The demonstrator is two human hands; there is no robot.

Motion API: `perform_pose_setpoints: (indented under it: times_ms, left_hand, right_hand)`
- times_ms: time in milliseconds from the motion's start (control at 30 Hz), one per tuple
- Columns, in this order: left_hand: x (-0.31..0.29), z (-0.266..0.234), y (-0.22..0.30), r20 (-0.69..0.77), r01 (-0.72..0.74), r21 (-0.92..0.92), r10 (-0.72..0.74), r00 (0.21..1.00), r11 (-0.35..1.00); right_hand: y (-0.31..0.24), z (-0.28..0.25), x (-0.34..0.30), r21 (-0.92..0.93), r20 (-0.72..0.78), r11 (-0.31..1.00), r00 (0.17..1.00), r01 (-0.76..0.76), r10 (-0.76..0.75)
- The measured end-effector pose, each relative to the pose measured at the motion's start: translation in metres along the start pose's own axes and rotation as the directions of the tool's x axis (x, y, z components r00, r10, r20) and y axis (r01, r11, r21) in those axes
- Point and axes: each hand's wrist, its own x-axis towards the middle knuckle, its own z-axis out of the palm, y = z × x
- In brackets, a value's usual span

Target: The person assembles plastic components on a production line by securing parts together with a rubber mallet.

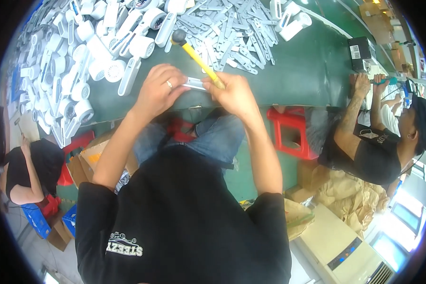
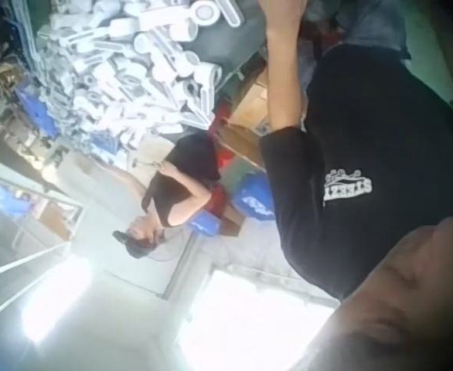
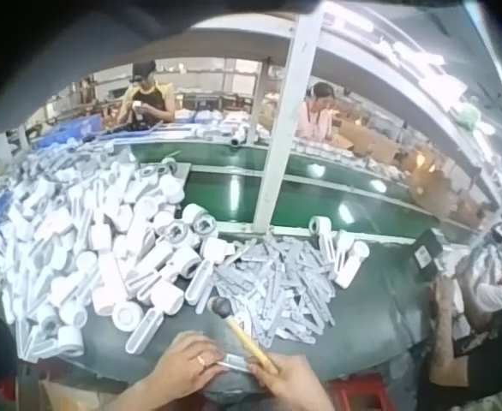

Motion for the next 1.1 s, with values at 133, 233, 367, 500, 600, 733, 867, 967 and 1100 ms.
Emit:
perform_pose_setpoints:
  times_ms: [133,233,367,500,600,733,867,967,1100]
  left_hand:
    - [0.000,-0.002,-0.001,0.031,0.015,-0.022,-0.015,0.999,1.000]
    - [-0.002,0.001,-0.003,0.014,-0.006,-0.001,0.006,1.000,1.000]
    - [-0.003,0.004,-0.005,0.004,-0.003,-0.009,0.004,1.000,1.000]
    - [-0.003,0.002,-0.002,0.006,0.018,-0.016,-0.018,1.000,1.000]
    - [-0.005,0.003,-0.004,0.008,0.014,-0.015,-0.014,1.000,1.000]
    - [-0.005,0.003,-0.004,0.023,0.032,-0.011,-0.031,0.999,0.999]
    - [-0.002,0.003,-0.004,0.026,0.024,0.010,-0.025,0.999,1.000]
    - [0.009,-0.001,0.005,0.066,-0.041,0.117,0.033,0.997,0.992]
    - [0.014,0.006,-0.002,0.199,-0.164,0.119,0.138,0.970,0.979]
  right_hand:
    - [-0.019,-0.001,-0.007,0.017,-0.009,0.993,0.993,-0.118,0.118]
    - [-0.008,-0.004,-0.008,0.069,0.010,0.982,0.985,-0.174,0.174]
    - [0.019,-0.001,0.000,0.435,0.167,0.866,0.967,-0.248,0.193]
    - [0.018,0.010,0.001,0.493,0.127,0.832,0.967,-0.255,0.222]
    - [0.021,0.009,-0.002,0.510,0.128,0.820,0.965,-0.260,0.227]
    - [0.022,0.016,-0.001,0.634,0.132,0.721,0.958,-0.278,0.254]
    - [0.022,0.022,-0.005,0.549,0.003,0.811,0.970,-0.204,0.242]
    - [0.022,0.020,-0.003,0.539,0.004,0.813,0.966,-0.220,0.259]
    - [0.023,0.020,-0.005,0.557,0.021,0.802,0.969,-0.216,0.246]
